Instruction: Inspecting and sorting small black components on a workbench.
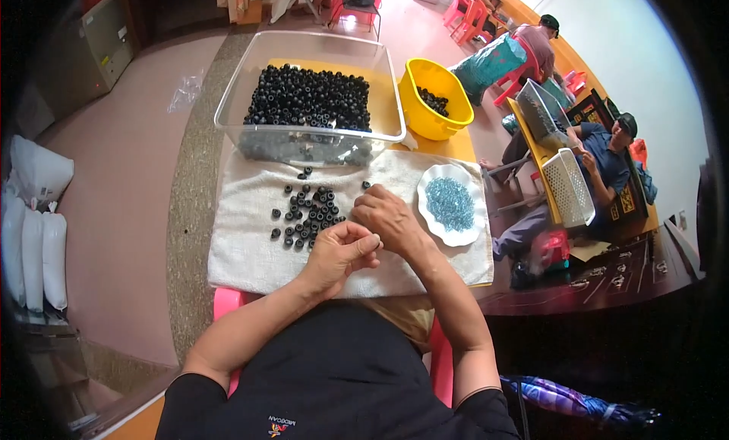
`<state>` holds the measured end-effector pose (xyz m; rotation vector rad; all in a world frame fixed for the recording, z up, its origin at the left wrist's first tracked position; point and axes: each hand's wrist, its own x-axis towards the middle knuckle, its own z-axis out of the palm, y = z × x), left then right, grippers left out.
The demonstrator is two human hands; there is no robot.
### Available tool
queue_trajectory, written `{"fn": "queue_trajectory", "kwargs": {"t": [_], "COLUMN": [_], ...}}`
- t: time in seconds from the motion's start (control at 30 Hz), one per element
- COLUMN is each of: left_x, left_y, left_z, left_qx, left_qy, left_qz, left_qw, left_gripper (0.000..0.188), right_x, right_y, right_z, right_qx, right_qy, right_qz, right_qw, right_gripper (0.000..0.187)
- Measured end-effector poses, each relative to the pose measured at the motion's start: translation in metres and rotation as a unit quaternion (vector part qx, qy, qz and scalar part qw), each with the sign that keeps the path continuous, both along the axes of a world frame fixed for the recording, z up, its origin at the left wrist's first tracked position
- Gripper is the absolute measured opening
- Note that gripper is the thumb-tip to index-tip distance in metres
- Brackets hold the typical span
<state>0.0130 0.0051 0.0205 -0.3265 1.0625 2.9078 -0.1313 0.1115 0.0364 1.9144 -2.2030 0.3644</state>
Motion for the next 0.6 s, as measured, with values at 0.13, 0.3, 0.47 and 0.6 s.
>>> {"fn": "queue_trajectory", "kwargs": {"t": [0.13,0.3,0.47,0.6], "left_x": [0.001,0.002,0.001,0.000], "left_y": [0.002,0.002,0.001,0.001], "left_z": [-0.001,0.003,0.002,0.002], "left_qx": [-0.004,-0.014,-0.011,-0.004], "left_qy": [0.000,-0.003,-0.006,-0.006], "left_qz": [0.004,0.002,0.003,0.005], "left_qw": [1.000,1.000,1.000,1.000], "left_gripper": [0.006,0.008,0.009,0.007], "right_x": [0.002,0.002,0.000,0.000], "right_y": [-0.001,-0.004,-0.008,-0.006], "right_z": [0.005,-0.001,-0.005,-0.008], "right_qx": [0.050,0.068,0.088,0.074], "right_qy": [-0.039,-0.059,-0.079,-0.052], "right_qz": [0.001,-0.014,-0.037,-0.032], "right_qw": [0.998,0.996,0.992,0.995], "right_gripper": [0.007,0.011,0.012,0.011]}}
